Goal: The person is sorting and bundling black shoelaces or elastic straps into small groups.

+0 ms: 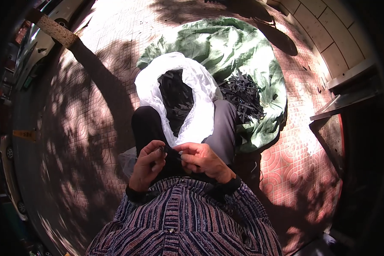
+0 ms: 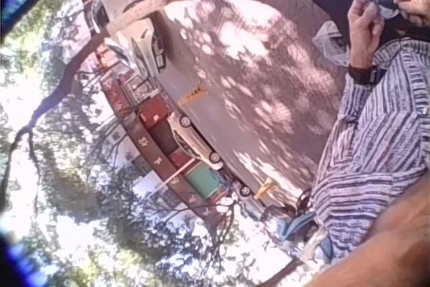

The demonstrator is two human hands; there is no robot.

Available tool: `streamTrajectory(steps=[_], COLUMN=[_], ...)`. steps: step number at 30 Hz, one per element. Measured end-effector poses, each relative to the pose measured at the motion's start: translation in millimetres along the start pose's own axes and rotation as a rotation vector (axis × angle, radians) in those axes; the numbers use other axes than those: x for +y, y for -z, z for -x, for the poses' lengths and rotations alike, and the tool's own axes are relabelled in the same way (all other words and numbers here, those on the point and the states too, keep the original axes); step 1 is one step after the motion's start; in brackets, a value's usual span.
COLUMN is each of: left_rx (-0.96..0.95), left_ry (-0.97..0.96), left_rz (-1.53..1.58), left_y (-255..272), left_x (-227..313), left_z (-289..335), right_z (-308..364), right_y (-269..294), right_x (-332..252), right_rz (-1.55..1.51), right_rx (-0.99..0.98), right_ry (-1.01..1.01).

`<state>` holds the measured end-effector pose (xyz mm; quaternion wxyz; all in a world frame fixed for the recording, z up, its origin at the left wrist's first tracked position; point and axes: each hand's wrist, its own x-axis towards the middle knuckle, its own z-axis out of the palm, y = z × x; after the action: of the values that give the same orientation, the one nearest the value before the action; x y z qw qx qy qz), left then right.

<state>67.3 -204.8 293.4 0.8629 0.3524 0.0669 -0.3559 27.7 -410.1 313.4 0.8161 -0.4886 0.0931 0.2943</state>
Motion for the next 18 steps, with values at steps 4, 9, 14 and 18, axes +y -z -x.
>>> streamTrajectory(steps=[4,9,14,18], left_rx=[0.0,0.006,0.073,0.109], left_ry=[-0.026,-0.042,-0.045,-0.028], left_rz=[0.085,-0.016,-0.423,-0.664], left_y=[1,0,-2,-11], left_x=[-1,1,1,-2], left_z=[0,2,8,15], right_z=[0,3,-1,-10], right_y=[-2,-4,-2,-14], right_x=[-1,-5,-1,-9], right_rz=[-0.005,0.029,-0.032,-0.007], right_rx=[-0.019,-0.005,-0.076,-0.073], right_ry=[0.014,0.011,-0.001,0.076])
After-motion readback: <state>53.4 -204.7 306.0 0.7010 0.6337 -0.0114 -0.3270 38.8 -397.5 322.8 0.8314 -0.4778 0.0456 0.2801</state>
